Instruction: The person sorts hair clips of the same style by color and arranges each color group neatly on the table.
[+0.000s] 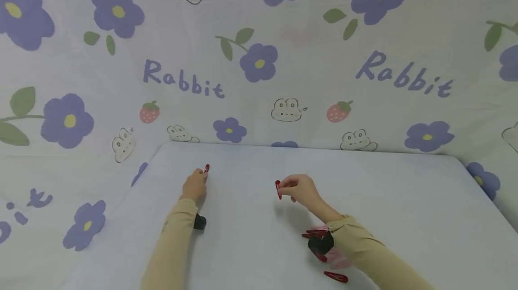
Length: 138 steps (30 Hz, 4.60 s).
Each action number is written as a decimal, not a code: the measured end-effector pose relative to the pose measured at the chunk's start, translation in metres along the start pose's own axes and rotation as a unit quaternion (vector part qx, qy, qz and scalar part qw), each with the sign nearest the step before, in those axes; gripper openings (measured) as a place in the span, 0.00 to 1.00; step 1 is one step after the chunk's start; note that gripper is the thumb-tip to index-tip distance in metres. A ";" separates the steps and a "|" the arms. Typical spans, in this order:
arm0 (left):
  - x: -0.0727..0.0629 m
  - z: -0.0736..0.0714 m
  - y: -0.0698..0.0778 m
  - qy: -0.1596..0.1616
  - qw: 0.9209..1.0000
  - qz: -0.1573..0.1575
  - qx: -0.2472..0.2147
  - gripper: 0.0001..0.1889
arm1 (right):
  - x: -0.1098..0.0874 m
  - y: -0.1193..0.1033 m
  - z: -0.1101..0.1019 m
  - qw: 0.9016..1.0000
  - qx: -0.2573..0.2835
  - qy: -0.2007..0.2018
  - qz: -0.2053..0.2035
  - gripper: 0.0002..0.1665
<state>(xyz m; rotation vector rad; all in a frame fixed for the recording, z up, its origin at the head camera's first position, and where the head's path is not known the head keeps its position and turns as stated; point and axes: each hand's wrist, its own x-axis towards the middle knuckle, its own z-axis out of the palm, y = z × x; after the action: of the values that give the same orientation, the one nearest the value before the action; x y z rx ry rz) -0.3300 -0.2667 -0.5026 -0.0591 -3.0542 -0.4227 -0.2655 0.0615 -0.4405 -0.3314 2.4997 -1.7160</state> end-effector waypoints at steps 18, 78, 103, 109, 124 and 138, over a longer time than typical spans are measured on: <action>-0.001 -0.003 0.004 -0.007 0.999 0.028 0.042 0.17 | 0.035 -0.014 0.036 0.997 0.054 0.060 0.018 0.08; -0.006 -0.006 -0.004 0.003 0.995 0.018 0.099 0.17 | 0.191 0.091 0.188 0.999 0.012 0.034 -0.031 0.09; -0.008 0.000 -0.005 0.064 0.994 0.053 0.074 0.16 | 0.149 -0.002 0.202 0.979 -0.151 0.134 -0.006 0.08; -0.008 -0.002 0.003 0.056 0.992 0.044 0.102 0.16 | 0.149 -0.008 0.195 0.978 -0.170 0.120 0.030 0.08; -0.009 -0.002 -0.003 0.053 0.993 0.035 0.095 0.17 | 0.253 0.152 0.247 0.970 -0.076 0.196 -0.120 0.15; -0.001 -0.013 -0.001 -0.011 0.996 0.011 0.085 0.21 | 0.129 0.002 0.163 0.999 0.009 0.051 0.011 0.16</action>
<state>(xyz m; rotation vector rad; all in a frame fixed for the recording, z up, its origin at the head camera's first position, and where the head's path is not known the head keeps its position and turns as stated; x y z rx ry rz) -0.3284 -0.2713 -0.4901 -0.0894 -3.0953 -0.1599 -0.3593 -0.1159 -0.4956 -0.2186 2.5456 -1.7894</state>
